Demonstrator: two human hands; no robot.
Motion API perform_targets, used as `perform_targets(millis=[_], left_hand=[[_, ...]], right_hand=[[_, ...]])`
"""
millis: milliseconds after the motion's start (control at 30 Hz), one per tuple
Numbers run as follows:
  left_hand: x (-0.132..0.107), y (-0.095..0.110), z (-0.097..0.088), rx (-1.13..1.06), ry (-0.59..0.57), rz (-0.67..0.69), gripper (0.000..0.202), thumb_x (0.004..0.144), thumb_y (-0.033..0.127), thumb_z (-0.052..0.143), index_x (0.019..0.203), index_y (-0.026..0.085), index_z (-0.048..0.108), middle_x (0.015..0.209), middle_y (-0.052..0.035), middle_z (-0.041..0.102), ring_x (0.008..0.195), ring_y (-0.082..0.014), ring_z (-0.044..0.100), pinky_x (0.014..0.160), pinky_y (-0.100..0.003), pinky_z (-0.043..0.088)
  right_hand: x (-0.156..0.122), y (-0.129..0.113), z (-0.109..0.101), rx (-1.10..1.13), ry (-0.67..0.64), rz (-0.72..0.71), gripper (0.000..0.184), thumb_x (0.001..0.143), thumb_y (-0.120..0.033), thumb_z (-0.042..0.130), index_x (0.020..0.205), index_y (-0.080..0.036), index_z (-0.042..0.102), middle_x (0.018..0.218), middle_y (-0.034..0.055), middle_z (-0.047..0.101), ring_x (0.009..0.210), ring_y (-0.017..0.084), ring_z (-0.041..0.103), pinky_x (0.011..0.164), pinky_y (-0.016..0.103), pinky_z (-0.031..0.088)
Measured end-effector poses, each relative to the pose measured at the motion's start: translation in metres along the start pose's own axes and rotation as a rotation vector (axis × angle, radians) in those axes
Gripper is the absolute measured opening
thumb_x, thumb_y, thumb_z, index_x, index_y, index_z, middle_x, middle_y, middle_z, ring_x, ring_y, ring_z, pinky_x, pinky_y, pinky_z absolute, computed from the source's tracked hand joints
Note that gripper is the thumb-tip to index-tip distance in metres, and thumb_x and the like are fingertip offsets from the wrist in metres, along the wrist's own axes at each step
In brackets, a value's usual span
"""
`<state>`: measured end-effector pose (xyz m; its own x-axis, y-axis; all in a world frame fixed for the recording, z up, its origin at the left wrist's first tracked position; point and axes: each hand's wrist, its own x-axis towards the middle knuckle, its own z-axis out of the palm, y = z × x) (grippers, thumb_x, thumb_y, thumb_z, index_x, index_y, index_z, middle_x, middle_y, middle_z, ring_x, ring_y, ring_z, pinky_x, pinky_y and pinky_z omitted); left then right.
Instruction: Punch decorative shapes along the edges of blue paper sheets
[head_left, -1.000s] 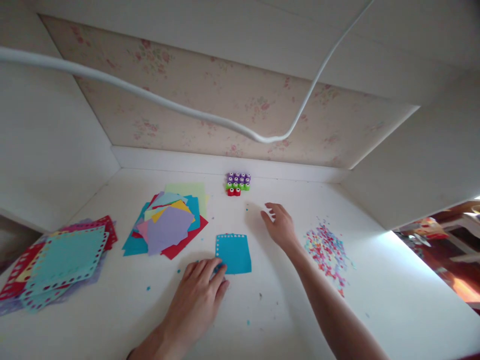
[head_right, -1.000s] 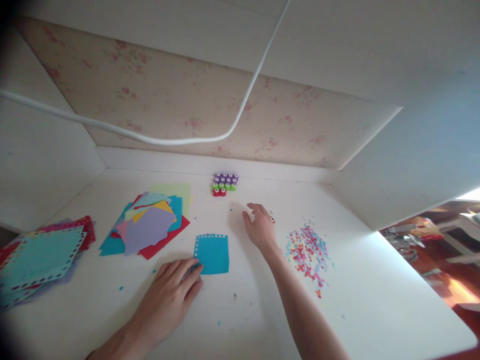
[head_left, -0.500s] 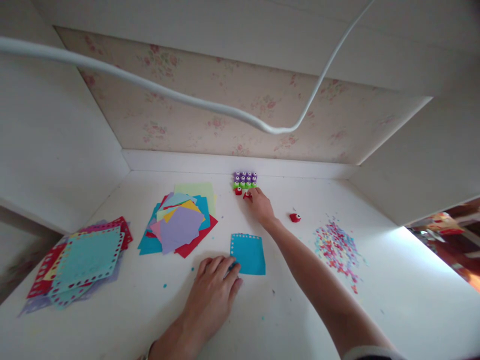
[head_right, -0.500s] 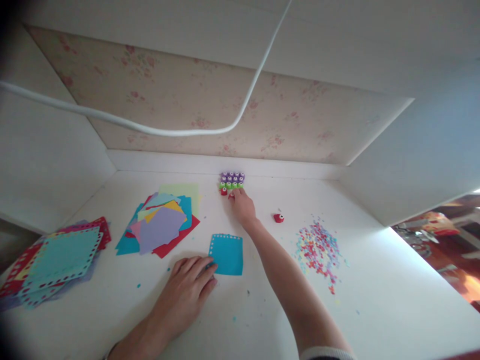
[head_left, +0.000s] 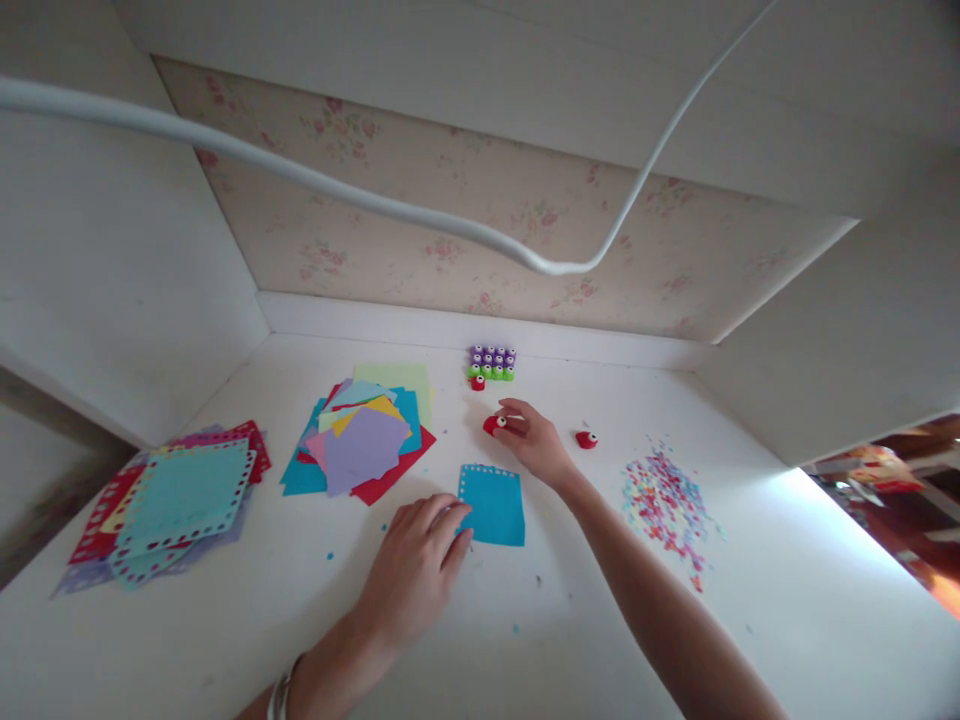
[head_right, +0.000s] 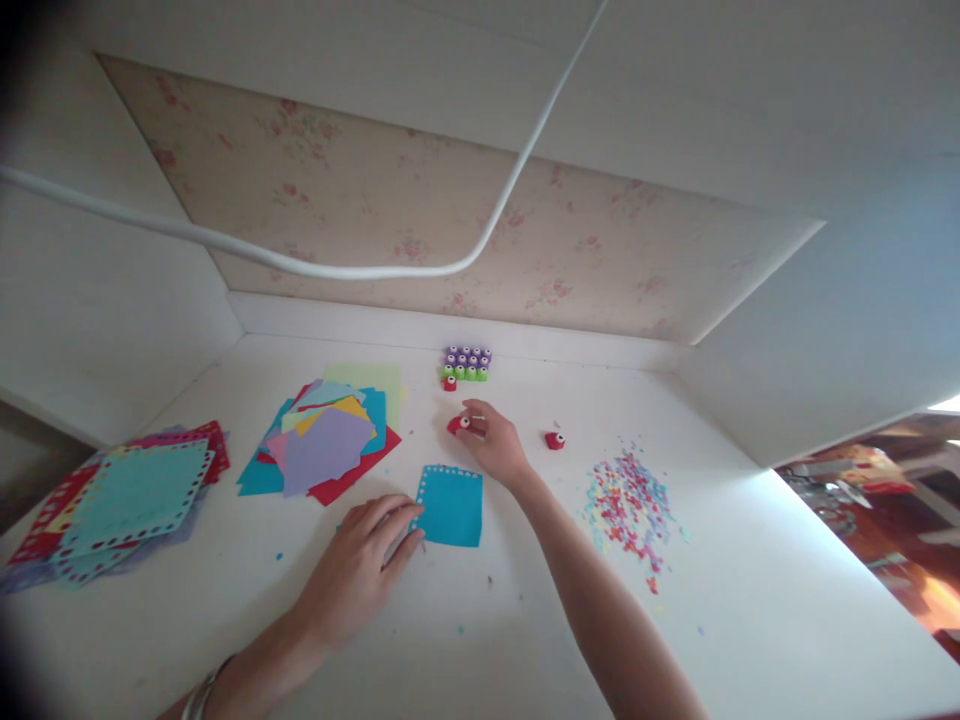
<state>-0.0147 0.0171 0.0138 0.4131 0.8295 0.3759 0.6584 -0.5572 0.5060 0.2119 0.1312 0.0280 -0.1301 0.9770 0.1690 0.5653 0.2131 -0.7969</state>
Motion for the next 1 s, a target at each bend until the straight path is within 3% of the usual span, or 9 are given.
perform_targets(millis=[100,200,333,433,567,667,767,867,1000], left_hand=[[0.002,-0.009,0.000,-0.078,0.107,-0.059,0.035,0.098,0.030,0.056,0.131,0.021,0.053,0.126,-0.0110,0.062,0.118,-0.0273,0.059,0.101,-0.046,0.050],[0.002,-0.013,0.001,-0.177,0.090,-0.058,0.042,0.096,0.030,0.060,0.136,0.023,0.049,0.129,-0.0097,0.062,0.121,-0.0253,0.058,0.102,-0.042,0.050],[0.001,-0.008,0.000,-0.273,-0.027,-0.058,0.041,0.092,0.022,0.065,0.131,0.027,0.055,0.124,-0.0058,0.066,0.114,-0.0230,0.063,0.098,-0.038,0.054],[0.002,-0.002,-0.002,-0.318,-0.060,-0.091,0.040,0.090,0.022,0.067,0.128,0.027,0.058,0.124,-0.0051,0.066,0.112,-0.0235,0.064,0.097,-0.038,0.054],[0.004,0.001,-0.005,-0.428,-0.114,-0.181,0.021,0.093,0.022,0.060,0.114,0.026,0.062,0.110,-0.0021,0.071,0.100,-0.0200,0.069,0.089,-0.034,0.057],[0.004,-0.002,-0.004,-0.506,-0.116,-0.253,0.017,0.093,0.024,0.061,0.109,0.024,0.060,0.105,-0.0027,0.073,0.095,-0.0197,0.071,0.087,-0.032,0.058],[0.003,-0.007,0.000,-0.502,-0.087,-0.256,0.023,0.094,0.027,0.060,0.117,0.024,0.059,0.113,-0.0051,0.072,0.101,-0.0207,0.071,0.090,-0.034,0.058],[0.001,-0.013,0.004,-0.438,-0.041,-0.218,0.035,0.095,0.029,0.059,0.129,0.025,0.057,0.123,-0.0077,0.069,0.108,-0.0219,0.069,0.094,-0.037,0.057],[0.002,-0.017,0.006,-0.428,-0.020,-0.217,0.026,0.094,0.032,0.062,0.119,0.024,0.066,0.115,-0.0072,0.072,0.104,-0.0218,0.070,0.091,-0.036,0.059]], right_hand=[[-0.038,-0.024,0.008,0.365,-0.221,-0.004,0.050,0.083,-0.031,0.071,0.127,-0.027,0.047,0.112,0.0042,0.067,0.096,0.020,0.071,0.079,0.033,0.058],[-0.071,-0.039,0.018,0.731,-0.384,0.094,0.047,0.080,-0.032,0.078,0.117,-0.029,0.049,0.113,0.0020,0.063,0.089,0.017,0.071,0.074,0.030,0.058],[-0.090,-0.042,0.027,0.820,-0.410,0.154,0.042,0.084,-0.032,0.075,0.114,-0.028,0.046,0.092,-0.0005,0.069,0.087,0.017,0.071,0.077,0.031,0.055],[-0.094,-0.040,0.025,0.807,-0.421,0.177,0.048,0.084,-0.033,0.076,0.119,-0.029,0.043,0.092,0.0004,0.071,0.091,0.019,0.071,0.080,0.034,0.056],[-0.094,-0.034,0.017,0.582,-0.349,0.068,0.042,0.089,-0.037,0.069,0.124,-0.030,0.048,0.109,0.0050,0.070,0.104,0.023,0.069,0.089,0.042,0.055],[-0.091,-0.021,0.011,0.051,-0.068,-0.069,0.033,0.092,-0.036,0.062,0.124,-0.027,0.058,0.132,0.0102,0.060,0.124,0.027,0.056,0.105,0.050,0.045],[-0.086,-0.010,0.008,-0.343,0.002,-0.073,0.042,0.092,-0.036,0.061,0.132,-0.023,0.058,0.141,0.0141,0.054,0.135,0.033,0.044,0.113,0.055,0.032],[-0.083,-0.007,0.004,-0.397,-0.057,0.022,0.044,0.090,-0.032,0.063,0.132,-0.021,0.059,0.133,0.0132,0.061,0.126,0.032,0.050,0.109,0.051,0.036],[-0.083,-0.007,-0.007,-0.310,-0.051,0.201,0.044,0.079,-0.026,0.070,0.122,-0.020,0.064,0.102,0.0102,0.071,0.099,0.030,0.062,0.091,0.045,0.047]])
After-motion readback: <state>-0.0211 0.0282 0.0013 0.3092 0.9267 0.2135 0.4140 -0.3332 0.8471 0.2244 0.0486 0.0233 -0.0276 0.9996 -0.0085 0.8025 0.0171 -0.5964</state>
